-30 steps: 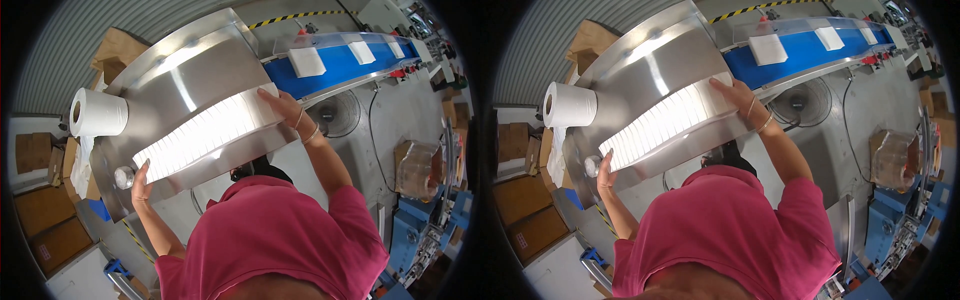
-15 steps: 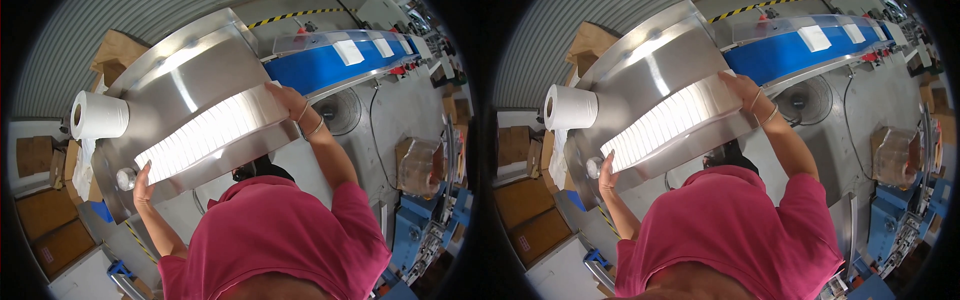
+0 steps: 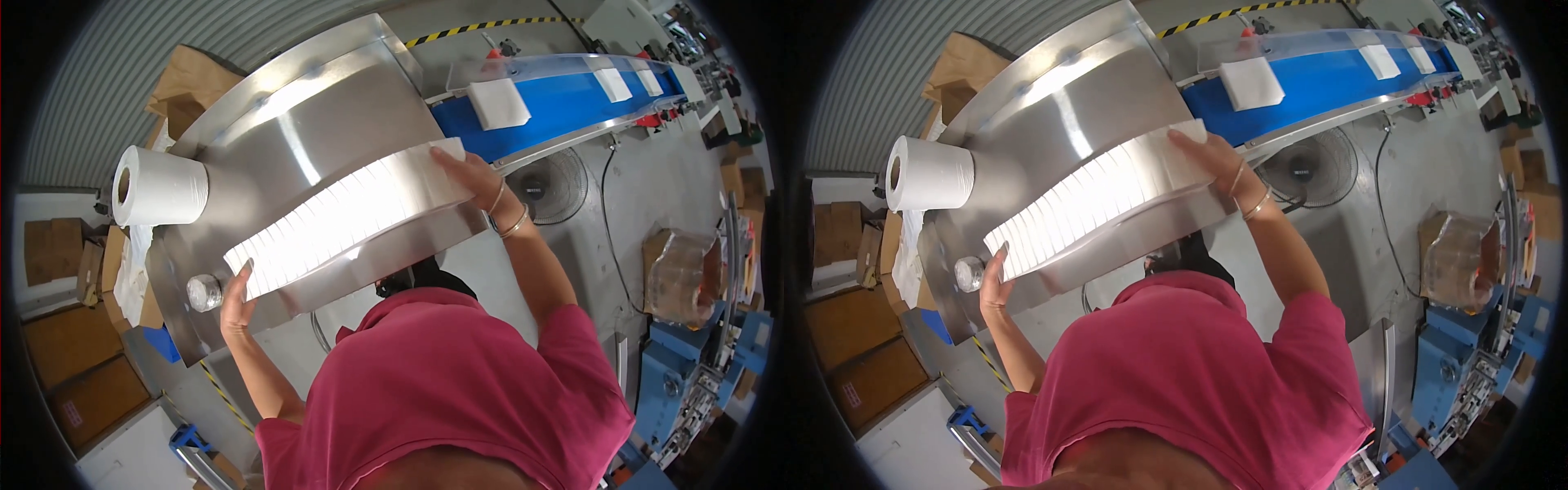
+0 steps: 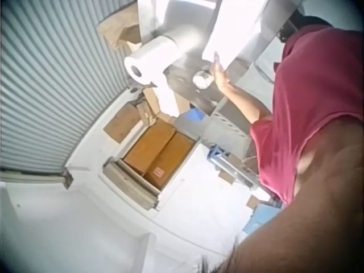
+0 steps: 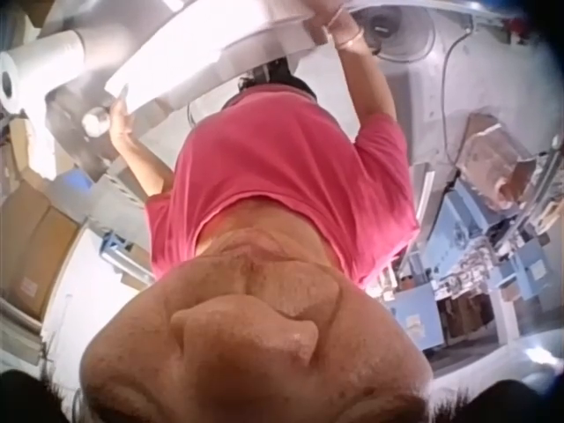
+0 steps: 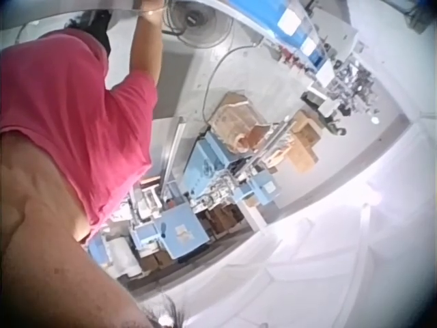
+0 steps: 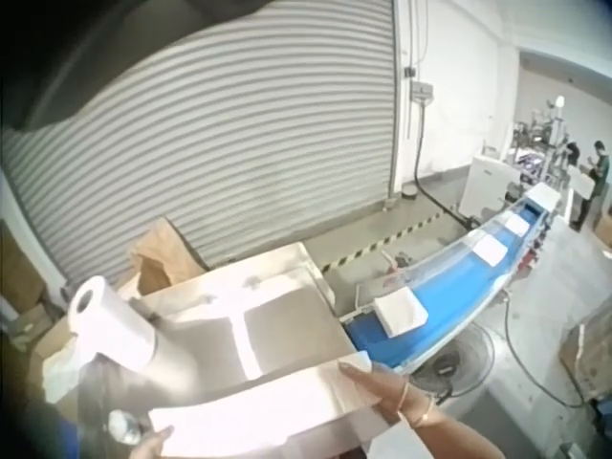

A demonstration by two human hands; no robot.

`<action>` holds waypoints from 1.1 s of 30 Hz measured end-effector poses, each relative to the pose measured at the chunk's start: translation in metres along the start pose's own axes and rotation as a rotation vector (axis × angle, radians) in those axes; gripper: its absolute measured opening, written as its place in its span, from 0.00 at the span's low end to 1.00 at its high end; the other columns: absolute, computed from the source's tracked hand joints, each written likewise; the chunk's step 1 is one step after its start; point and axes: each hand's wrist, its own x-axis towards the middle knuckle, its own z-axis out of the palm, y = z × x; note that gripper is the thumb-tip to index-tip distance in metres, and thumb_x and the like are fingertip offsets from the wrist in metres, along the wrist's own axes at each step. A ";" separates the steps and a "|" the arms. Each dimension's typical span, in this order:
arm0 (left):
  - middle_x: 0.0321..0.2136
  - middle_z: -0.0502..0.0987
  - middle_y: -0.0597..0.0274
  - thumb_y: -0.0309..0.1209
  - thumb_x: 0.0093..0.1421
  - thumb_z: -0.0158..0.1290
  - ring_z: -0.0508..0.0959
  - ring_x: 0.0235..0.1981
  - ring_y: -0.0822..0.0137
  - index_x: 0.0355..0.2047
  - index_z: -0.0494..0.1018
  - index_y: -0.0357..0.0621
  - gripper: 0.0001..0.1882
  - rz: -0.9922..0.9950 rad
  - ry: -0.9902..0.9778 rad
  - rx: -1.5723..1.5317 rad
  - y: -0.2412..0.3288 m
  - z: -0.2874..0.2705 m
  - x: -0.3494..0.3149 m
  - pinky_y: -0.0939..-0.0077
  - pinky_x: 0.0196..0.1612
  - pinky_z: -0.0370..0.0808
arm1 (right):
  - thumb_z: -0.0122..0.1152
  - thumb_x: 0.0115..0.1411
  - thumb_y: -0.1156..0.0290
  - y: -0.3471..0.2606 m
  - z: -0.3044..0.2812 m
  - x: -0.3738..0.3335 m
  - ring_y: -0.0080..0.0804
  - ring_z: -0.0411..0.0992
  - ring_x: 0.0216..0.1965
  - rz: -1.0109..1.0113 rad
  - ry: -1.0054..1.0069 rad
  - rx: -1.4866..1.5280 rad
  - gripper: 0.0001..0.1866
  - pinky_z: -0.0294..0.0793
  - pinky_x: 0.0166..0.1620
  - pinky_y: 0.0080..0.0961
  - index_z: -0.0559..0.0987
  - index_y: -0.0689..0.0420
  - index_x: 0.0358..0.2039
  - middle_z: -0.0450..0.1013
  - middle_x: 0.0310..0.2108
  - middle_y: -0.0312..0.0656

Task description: Placing stacks of white napkins onto a conveyor belt for processing in an industrial facility.

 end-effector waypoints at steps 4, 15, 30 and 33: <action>0.50 0.68 0.62 0.39 0.56 0.50 0.67 0.52 0.66 0.54 0.61 0.39 0.28 0.013 -0.043 0.023 0.001 0.000 0.007 0.70 0.54 0.61 | 0.56 0.56 0.54 -0.015 0.003 0.000 0.26 0.72 0.33 0.208 0.001 0.298 0.23 0.70 0.36 0.18 0.73 0.59 0.44 0.73 0.35 0.36; 0.50 0.68 0.62 0.40 0.57 0.50 0.67 0.52 0.66 0.54 0.61 0.39 0.28 0.023 -0.038 0.005 0.000 0.002 0.005 0.69 0.54 0.61 | 0.59 0.54 0.59 0.029 -0.061 0.043 0.35 0.73 0.35 0.045 0.176 0.533 0.21 0.73 0.38 0.27 0.71 0.63 0.41 0.73 0.35 0.44; 0.53 0.64 0.64 0.44 0.52 0.54 0.63 0.53 0.66 0.55 0.62 0.44 0.32 -0.027 -0.028 0.052 0.003 0.017 0.004 0.68 0.53 0.56 | 0.57 0.55 0.53 -0.011 0.003 0.002 0.22 0.70 0.34 0.154 -0.025 0.231 0.25 0.69 0.38 0.17 0.73 0.63 0.43 0.72 0.35 0.36; 0.53 0.65 0.64 0.44 0.52 0.54 0.63 0.53 0.65 0.55 0.62 0.44 0.32 -0.020 -0.032 0.042 0.002 0.017 0.005 0.67 0.53 0.56 | 0.57 0.55 0.54 -0.011 0.008 0.002 0.22 0.71 0.34 0.024 0.055 0.056 0.24 0.69 0.37 0.18 0.73 0.63 0.43 0.72 0.34 0.37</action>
